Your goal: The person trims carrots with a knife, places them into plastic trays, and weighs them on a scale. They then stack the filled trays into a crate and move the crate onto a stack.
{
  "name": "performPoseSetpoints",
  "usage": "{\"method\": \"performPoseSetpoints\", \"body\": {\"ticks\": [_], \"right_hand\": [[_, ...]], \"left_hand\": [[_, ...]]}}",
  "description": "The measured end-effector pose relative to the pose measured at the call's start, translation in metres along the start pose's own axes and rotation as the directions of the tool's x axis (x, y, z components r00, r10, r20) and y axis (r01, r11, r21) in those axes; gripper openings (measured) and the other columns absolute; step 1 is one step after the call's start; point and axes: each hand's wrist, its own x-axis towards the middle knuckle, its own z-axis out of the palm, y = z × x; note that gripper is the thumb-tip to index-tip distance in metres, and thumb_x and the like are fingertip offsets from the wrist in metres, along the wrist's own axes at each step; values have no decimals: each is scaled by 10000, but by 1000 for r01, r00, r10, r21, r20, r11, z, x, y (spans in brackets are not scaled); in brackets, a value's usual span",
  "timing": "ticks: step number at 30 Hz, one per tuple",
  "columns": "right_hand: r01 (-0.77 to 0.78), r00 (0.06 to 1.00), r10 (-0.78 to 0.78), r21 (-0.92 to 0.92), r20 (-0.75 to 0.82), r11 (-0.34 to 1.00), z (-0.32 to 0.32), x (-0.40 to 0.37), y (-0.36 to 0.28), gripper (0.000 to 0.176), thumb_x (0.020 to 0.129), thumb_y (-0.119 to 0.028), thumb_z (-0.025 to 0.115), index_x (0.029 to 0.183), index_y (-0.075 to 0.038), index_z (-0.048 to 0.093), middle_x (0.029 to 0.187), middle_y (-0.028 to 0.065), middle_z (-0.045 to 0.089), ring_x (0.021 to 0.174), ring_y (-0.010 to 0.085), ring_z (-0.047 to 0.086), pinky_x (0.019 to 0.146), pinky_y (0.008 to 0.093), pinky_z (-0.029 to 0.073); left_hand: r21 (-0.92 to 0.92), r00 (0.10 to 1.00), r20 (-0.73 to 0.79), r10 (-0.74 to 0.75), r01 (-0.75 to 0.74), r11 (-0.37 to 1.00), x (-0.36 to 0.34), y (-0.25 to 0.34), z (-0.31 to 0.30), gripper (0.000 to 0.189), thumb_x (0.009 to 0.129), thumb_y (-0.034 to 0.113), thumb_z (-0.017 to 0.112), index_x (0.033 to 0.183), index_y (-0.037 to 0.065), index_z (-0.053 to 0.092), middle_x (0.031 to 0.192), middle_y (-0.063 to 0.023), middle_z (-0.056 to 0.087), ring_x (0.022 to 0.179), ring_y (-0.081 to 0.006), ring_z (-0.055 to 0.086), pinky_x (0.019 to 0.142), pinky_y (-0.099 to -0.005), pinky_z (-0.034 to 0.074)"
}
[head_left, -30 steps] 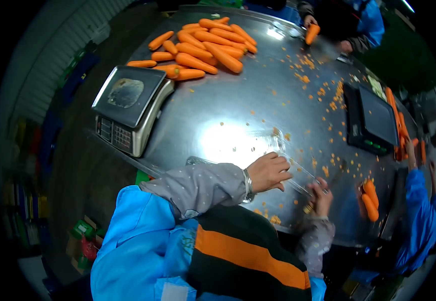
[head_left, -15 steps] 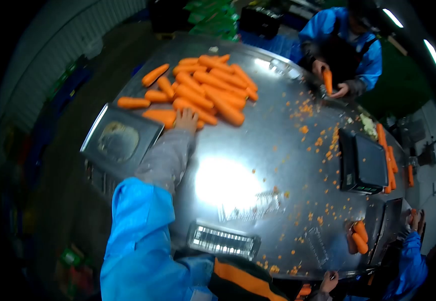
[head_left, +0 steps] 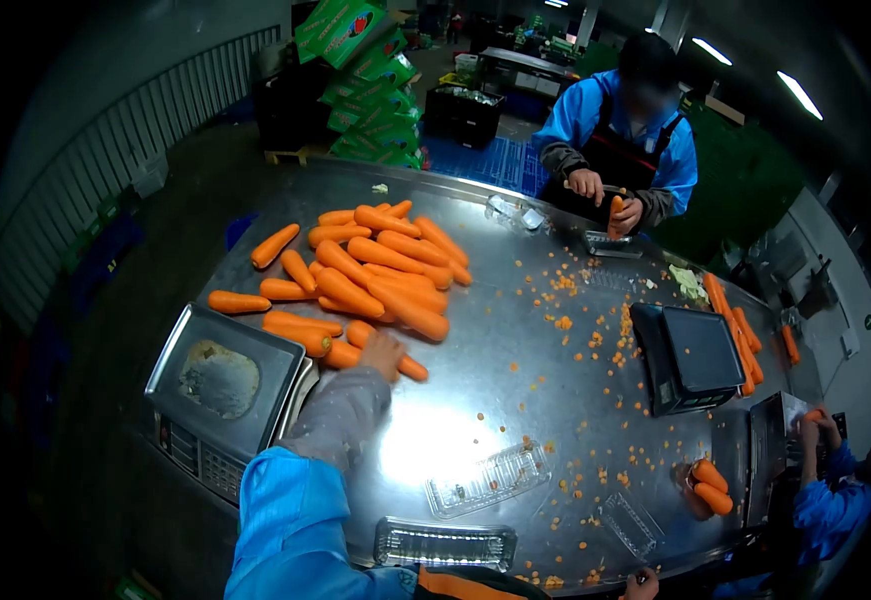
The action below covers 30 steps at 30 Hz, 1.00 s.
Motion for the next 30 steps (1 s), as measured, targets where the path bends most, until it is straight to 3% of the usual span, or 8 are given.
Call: {"method": "performPoseSetpoints", "body": {"ticks": [3, 6, 7, 15, 18, 19, 23, 30], "right_hand": [[183, 974, -213, -288, -74, 940, 17, 11, 11, 362, 744, -266, 705, 989, -6, 644, 886, 122, 689, 853, 282, 617, 1053, 399, 303], [119, 991, -125, -131, -37, 984, 5, 6, -48, 307, 799, -254, 668, 990, -15, 642, 770, 86, 652, 735, 215, 594, 843, 335, 450], [-225, 974, 225, 49, 15, 973, 19, 26, -38, 299, 741, -49, 683, 1017, 19, 592, 830, 99, 590, 789, 190, 572, 716, 352, 475], [102, 995, -102, 194, -12, 976, 15, 8, -38, 197, 702, -40, 694, 881, 20, 634, 807, 114, 612, 764, 226, 584, 718, 345, 460], [9, 998, -18, 161, 54, 987, 8, 5, -60, 249, 768, -89, 683, 967, 37, 603, 933, 163, 603, 821, 267, 585, 764, 382, 463], [21, 999, -30, 203, 42, 979, 11, 3, -64, 226, 765, -80, 677, 950, 32, 611, 908, 159, 604, 806, 266, 583, 759, 378, 463], [142, 983, -180, 455, 40, 879, 16, 11, -105, 163, 766, -64, 672, 909, 9, 640, 831, 85, 625, 791, 190, 577, 737, 326, 458], [-93, 741, -516, 828, 429, 553, -6, -36, -292, 232, 812, -27, 634, 1044, -14, 629, 741, 2, 608, 539, 22, 460, 476, 172, 356]], "left_hand": [[-154, 990, 98, 104, -89, 984, -26, 73, -35, 563, 636, 195, 736, 1149, 81, 535, 1106, -117, 553, 1111, -281, 474, 1020, -419, 286], [-209, 976, 90, 198, -176, 962, -54, 135, -51, 634, 633, 122, 688, 1224, 14, 488, 1125, -136, 539, 1098, -275, 485, 1017, -402, 294], [-243, 969, 104, 226, -196, 950, -61, 152, -58, 675, 650, 102, 673, 1277, 7, 444, 1206, -150, 505, 1168, -280, 449, 1038, -415, 275], [-99, 964, -188, 187, -208, 973, -102, 162, -30, 716, 778, 107, 631, 1406, 11, 302, 1472, -171, 292, 1396, -265, 232, 1105, -487, 190], [-368, 995, 74, 63, -31, 929, -110, 156, -60, 690, 770, 102, 648, 1377, 7, 335, 1481, -171, 276, 1383, -282, 254, 1093, -475, 220], [-388, 986, -166, 6, -71, 919, -116, 155, -63, 567, 716, 73, 664, 1248, 26, 472, 1322, -191, 477, 1207, -326, 474, 971, -445, 383], [-684, 945, -265, -190, -46, 728, -138, 165, -117, 272, 631, 18, 605, 898, 64, 613, 765, -166, 625, 733, -380, 596, 655, -450, 472], [-921, 994, -40, 106, -78, 382, -195, 249, -178, 323, 612, 14, 626, 933, 50, 634, 806, -137, 661, 752, -296, 642, 703, -347, 503]]}}
